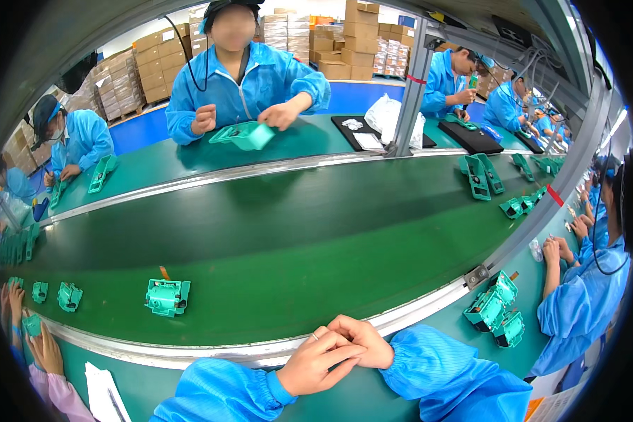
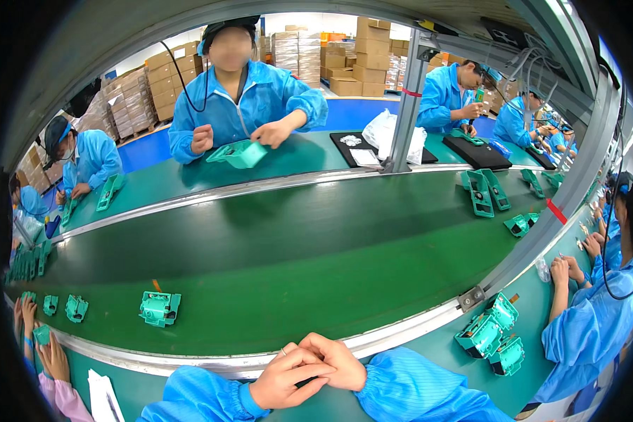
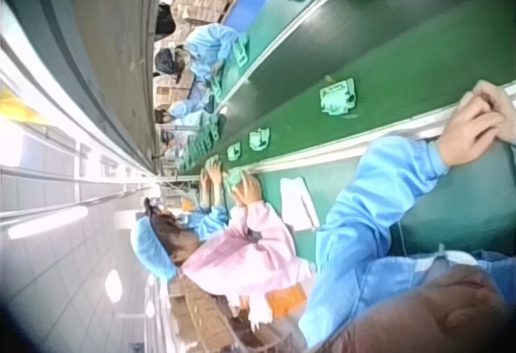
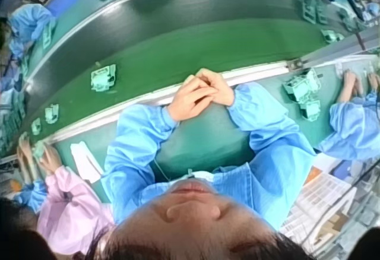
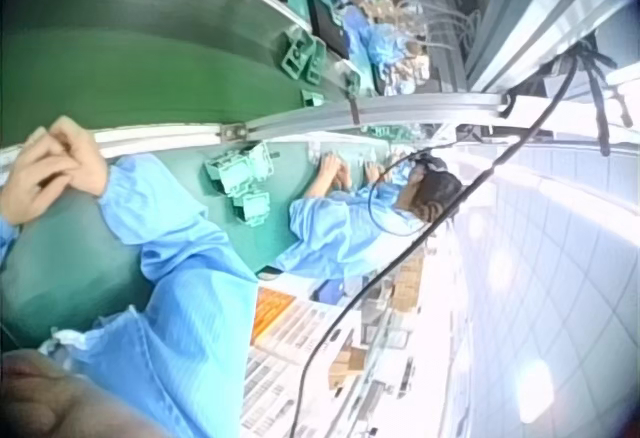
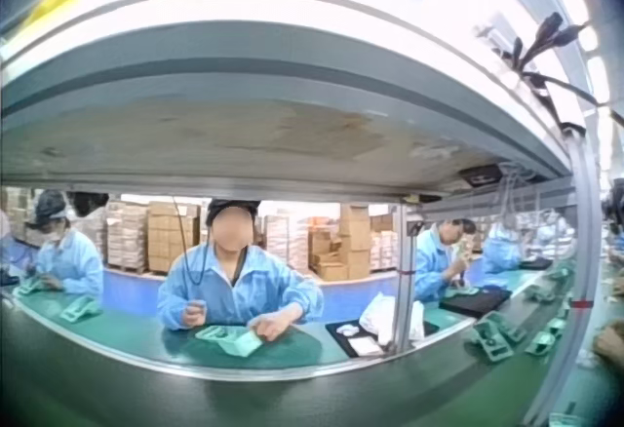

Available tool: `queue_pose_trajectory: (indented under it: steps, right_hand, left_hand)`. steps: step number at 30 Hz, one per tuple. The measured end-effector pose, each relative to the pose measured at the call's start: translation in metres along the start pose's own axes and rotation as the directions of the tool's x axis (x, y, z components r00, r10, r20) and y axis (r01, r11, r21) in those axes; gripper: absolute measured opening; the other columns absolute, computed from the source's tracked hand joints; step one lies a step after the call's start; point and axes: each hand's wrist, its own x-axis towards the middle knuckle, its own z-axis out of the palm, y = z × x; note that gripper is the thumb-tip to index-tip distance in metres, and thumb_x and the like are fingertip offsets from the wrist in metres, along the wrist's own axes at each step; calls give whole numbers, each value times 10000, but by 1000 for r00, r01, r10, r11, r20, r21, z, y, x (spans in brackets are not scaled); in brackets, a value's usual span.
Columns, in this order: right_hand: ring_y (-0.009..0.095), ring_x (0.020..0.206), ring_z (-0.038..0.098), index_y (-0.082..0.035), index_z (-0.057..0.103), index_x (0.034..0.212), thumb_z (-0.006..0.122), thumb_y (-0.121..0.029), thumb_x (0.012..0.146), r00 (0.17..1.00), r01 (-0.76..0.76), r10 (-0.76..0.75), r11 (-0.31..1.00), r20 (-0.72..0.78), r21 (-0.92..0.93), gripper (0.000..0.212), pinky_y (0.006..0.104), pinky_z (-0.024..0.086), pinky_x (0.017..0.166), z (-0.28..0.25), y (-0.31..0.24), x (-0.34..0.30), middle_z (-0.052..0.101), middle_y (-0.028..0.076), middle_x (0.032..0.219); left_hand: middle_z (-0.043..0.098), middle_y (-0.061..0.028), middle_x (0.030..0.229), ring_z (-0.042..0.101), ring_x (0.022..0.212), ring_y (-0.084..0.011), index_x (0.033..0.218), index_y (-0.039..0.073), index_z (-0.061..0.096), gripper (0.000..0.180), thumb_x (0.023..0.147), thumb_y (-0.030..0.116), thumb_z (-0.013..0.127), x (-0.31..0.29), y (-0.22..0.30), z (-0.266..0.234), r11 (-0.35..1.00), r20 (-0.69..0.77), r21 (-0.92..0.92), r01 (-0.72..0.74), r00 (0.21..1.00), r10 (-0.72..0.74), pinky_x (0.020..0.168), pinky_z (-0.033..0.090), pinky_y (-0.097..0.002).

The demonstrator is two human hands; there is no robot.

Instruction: The person assembles electronic components into green plastic housings by hand on a conveyor belt assembly line.

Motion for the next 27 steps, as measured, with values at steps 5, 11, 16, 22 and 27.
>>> queue_pose_trajectory:
  steps: [5,11,16,22,27]
  right_hand:
    - [56,720,494,-8,472,942,617,-82,772,1000,14,-14,1000,26,-12,236,213,418,594,-3,6,-1,561,28,791]
    - [76,674,490,-33,488,898,626,-72,724,1000,-8,8,1000,-9,-17,225,232,426,578,-2,6,-2,549,27,748]
    - [72,674,484,-30,488,892,622,-66,722,1000,-9,8,1000,-17,-24,219,230,426,577,-1,3,-2,549,25,756]
    - [75,695,501,-25,485,904,623,-68,733,1000,-20,20,1000,-4,24,224,233,435,593,-1,6,-3,559,35,767]
    - [77,693,508,-25,486,912,626,-75,734,999,-35,35,999,-10,10,232,233,439,592,-2,8,-4,563,37,765]
  left_hand:
    - [477,-33,754,465,693,-188,962,96,628,272,697,40,656,-1,-1,1,1000,-3,-3,1,1000,-1,614,400,-292]
    - [470,-32,745,458,693,-192,970,102,628,268,708,53,653,-2,-3,3,1000,3,-19,6,1000,-6,614,402,-292]
    - [468,-31,747,456,697,-193,981,107,624,276,711,56,652,-5,-3,4,1000,13,-19,21,1000,-21,615,403,-291]
    - [504,-28,773,476,702,-177,950,95,633,253,703,55,663,-5,-3,4,999,12,-21,25,1000,-25,621,390,-283]
    - [492,-34,784,469,727,-201,977,98,619,264,718,52,646,-5,-3,7,999,10,-29,19,1000,-18,645,403,-303]
